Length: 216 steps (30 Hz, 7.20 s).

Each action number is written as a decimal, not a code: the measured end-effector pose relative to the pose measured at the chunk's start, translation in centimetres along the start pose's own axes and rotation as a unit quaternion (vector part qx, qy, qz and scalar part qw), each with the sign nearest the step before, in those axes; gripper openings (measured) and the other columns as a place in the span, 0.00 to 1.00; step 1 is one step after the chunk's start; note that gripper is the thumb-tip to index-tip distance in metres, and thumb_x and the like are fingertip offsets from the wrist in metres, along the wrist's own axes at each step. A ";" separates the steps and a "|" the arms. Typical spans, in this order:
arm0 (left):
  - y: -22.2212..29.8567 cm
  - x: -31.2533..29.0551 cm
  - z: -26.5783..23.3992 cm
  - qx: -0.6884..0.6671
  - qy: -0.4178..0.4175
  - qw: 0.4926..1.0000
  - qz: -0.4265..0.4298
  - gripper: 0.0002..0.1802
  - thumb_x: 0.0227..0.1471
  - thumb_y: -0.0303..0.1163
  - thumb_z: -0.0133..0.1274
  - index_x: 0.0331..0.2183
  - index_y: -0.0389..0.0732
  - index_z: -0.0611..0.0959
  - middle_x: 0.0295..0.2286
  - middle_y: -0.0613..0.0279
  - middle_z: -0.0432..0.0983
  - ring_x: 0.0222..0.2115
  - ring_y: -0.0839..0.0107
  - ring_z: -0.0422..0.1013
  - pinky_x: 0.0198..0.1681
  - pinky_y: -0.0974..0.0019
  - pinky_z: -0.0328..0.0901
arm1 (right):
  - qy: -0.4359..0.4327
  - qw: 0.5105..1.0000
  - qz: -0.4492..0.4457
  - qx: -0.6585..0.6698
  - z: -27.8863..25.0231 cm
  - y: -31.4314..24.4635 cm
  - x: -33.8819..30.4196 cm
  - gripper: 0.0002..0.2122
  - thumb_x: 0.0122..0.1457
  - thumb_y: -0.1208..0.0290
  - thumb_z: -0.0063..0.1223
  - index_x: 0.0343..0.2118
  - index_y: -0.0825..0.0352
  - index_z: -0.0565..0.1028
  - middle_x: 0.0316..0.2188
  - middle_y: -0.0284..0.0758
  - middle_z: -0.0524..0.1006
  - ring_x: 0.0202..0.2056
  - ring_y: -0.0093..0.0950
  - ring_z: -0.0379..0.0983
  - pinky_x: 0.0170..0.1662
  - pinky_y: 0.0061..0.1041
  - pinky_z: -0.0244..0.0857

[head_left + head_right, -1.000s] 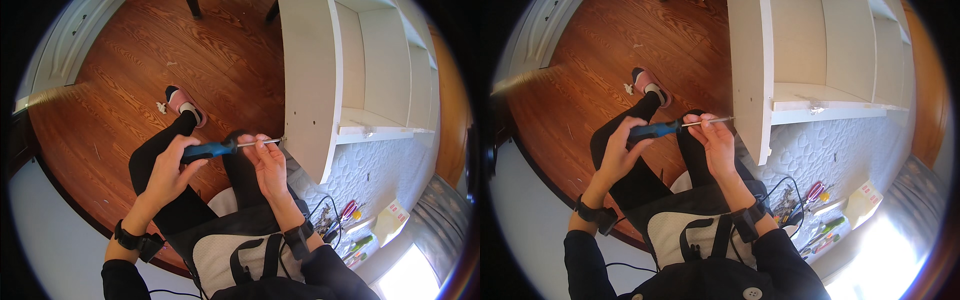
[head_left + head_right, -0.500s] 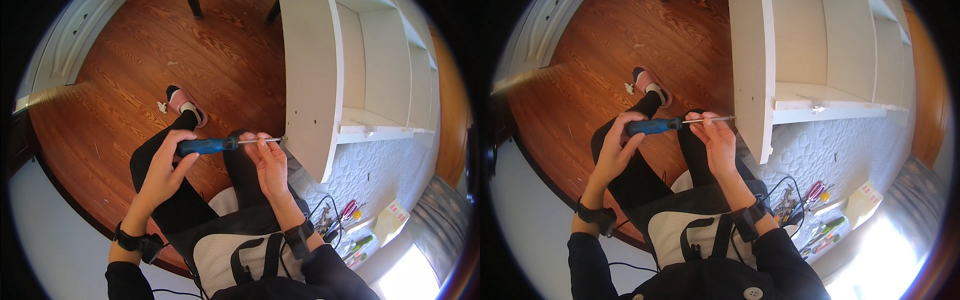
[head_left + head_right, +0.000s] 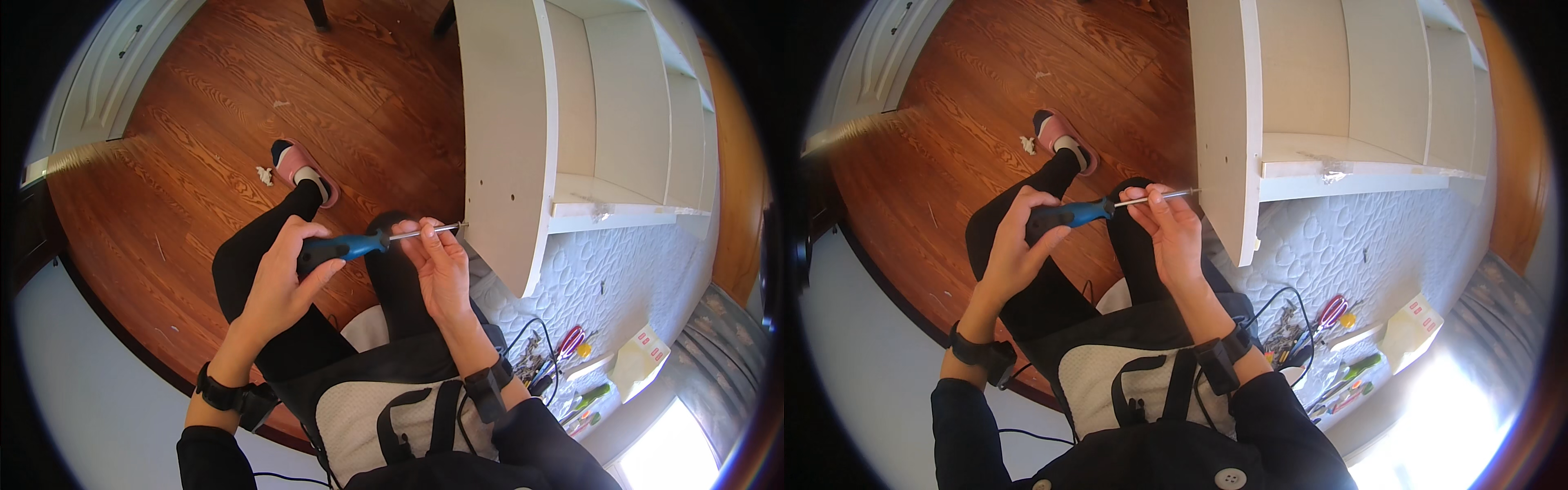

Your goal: The person assembles a white wooden shelf unit on the floor. They use a manual screwdriver to tighten screws into pre-drilled holes on the side panels and then switch to a power drill to secure additional fasteners on the front and interior sections.

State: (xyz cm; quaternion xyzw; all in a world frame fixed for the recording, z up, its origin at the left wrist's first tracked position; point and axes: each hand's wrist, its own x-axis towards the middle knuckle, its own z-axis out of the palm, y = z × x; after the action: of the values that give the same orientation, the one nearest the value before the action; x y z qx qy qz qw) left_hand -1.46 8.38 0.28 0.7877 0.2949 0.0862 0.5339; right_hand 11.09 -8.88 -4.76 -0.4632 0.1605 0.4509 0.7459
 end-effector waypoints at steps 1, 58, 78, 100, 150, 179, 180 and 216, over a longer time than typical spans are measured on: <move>-0.1 0.2 -0.2 -0.026 -0.035 0.997 -0.068 0.14 0.56 0.38 0.53 0.34 0.35 0.75 0.18 0.63 0.68 0.20 0.76 0.65 0.25 0.74 0.60 | -0.009 1.000 -0.005 0.001 0.0 0.0 0.1 0.08 0.64 0.71 0.45 0.42 0.68 0.72 0.41 0.41 0.77 0.46 0.31 0.74 0.50 0.24 0.70; -0.7 -1.0 -0.1 -0.158 -0.024 0.964 -0.212 0.13 0.58 0.36 0.51 0.39 0.36 0.74 0.17 0.65 0.71 0.12 0.81 0.62 0.16 0.78 0.57 | -0.011 1.000 0.000 -0.013 0.2 -0.1 0.1 0.11 0.64 0.75 0.45 0.48 0.70 0.68 0.43 0.42 0.76 0.48 0.31 0.73 0.51 0.23 0.69; -0.9 -1.3 -0.9 -0.102 -0.064 0.971 -0.205 0.15 0.55 0.32 0.54 0.42 0.35 0.74 0.20 0.63 0.71 0.12 0.81 0.63 0.17 0.78 0.57 | -0.019 0.999 0.002 -0.031 0.1 -0.1 0.1 0.11 0.63 0.76 0.45 0.47 0.70 0.69 0.43 0.42 0.76 0.47 0.31 0.73 0.50 0.22 0.70; -0.7 -1.2 -0.2 -0.053 -0.003 0.999 -0.011 0.20 0.52 0.31 0.57 0.46 0.37 0.72 0.28 0.61 0.69 0.32 0.75 0.68 0.31 0.75 0.63 | 0.024 0.999 -0.004 -0.021 0.1 0.3 0.2 0.09 0.63 0.71 0.47 0.43 0.69 0.72 0.39 0.42 0.78 0.44 0.31 0.76 0.47 0.22 0.72; -0.7 0.9 0.6 -0.094 0.014 0.969 -0.229 0.21 0.57 0.44 0.52 0.27 0.33 0.78 0.17 0.61 0.72 0.19 0.76 0.69 0.25 0.73 0.63 | -0.012 1.000 0.011 -0.015 0.3 0.4 -0.2 0.10 0.64 0.77 0.43 0.46 0.71 0.70 0.44 0.44 0.75 0.49 0.34 0.72 0.54 0.26 0.68; -1.6 0.0 -0.6 -0.123 0.025 0.957 -0.261 0.21 0.59 0.43 0.49 0.25 0.34 0.79 0.14 0.66 0.69 0.17 0.81 0.65 0.21 0.74 0.58 | 0.073 0.977 -0.015 0.198 -1.4 -0.3 0.2 0.21 0.64 0.65 0.46 0.56 0.68 0.60 0.58 0.39 0.63 0.61 0.31 0.56 0.65 0.31 0.51; -1.7 -0.4 -0.7 -0.119 0.052 0.958 -0.257 0.21 0.58 0.43 0.49 0.25 0.34 0.79 0.14 0.66 0.69 0.17 0.81 0.65 0.21 0.75 0.58 | 0.085 0.975 -0.014 0.203 -1.4 -0.2 0.2 0.20 0.64 0.65 0.47 0.55 0.67 0.61 0.58 0.39 0.63 0.61 0.31 0.57 0.65 0.30 0.51; -2.7 -0.1 -0.2 -0.231 0.185 0.935 -0.194 0.15 0.59 0.40 0.51 0.28 0.37 0.79 0.15 0.70 0.68 0.15 0.86 0.61 0.18 0.80 0.53 | 0.121 0.960 -0.003 0.252 -1.3 -0.5 0.2 0.10 0.60 0.73 0.51 0.44 0.67 0.73 0.40 0.31 0.74 0.42 0.21 0.70 0.51 0.22 0.69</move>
State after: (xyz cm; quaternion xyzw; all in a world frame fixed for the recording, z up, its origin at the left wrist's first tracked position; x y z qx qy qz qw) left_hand -2.58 9.17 -2.04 0.5404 0.5077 0.1905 0.6434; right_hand 11.79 -9.94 -5.29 -0.3122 0.3563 0.3339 0.8149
